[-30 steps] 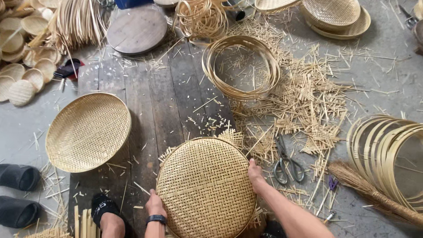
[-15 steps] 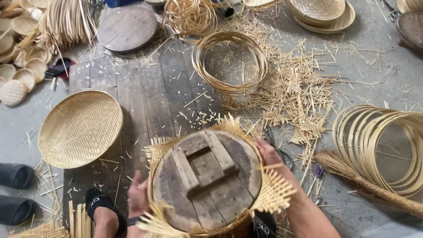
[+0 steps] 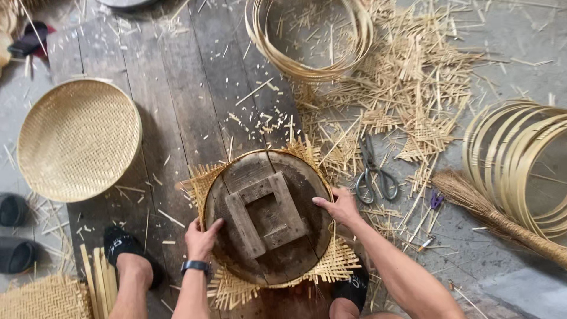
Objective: The person assembles a round woven basket by placing a pre-woven square mat over a circular frame, pressing it into shape, and trimming the excess mat edges with shears. The process is repeated for multiple baskets.
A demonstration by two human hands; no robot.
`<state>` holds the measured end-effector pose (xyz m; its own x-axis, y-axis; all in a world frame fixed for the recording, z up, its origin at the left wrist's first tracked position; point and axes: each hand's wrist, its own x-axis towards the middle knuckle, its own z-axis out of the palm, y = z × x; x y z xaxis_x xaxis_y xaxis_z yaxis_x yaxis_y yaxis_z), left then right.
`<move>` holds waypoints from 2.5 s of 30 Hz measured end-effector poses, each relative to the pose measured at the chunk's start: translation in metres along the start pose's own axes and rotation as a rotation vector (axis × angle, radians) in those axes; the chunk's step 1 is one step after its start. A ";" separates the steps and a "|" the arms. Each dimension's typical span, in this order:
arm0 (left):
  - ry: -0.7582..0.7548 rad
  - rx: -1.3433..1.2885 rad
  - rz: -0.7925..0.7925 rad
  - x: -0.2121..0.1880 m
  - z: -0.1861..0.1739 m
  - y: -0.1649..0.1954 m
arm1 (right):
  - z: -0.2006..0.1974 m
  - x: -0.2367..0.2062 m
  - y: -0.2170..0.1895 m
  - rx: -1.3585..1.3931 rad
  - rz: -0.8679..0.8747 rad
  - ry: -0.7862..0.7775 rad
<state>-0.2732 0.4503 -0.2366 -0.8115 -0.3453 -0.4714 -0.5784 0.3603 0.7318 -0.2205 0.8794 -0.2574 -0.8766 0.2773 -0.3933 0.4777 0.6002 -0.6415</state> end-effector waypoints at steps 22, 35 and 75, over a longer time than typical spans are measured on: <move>0.104 0.533 -0.129 -0.019 0.002 -0.001 | -0.084 0.036 0.063 -0.329 0.210 0.278; 0.308 0.350 0.301 -0.093 0.091 0.015 | -0.091 0.020 0.045 -0.170 0.324 0.142; 0.286 0.501 0.251 -0.109 0.115 0.034 | -0.064 0.041 -0.023 -0.725 -0.340 0.053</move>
<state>-0.2143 0.5997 -0.2170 -0.9134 -0.3907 -0.1139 -0.3980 0.7991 0.4507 -0.2712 0.9250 -0.2167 -0.9777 0.0157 -0.2093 0.0430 0.9911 -0.1262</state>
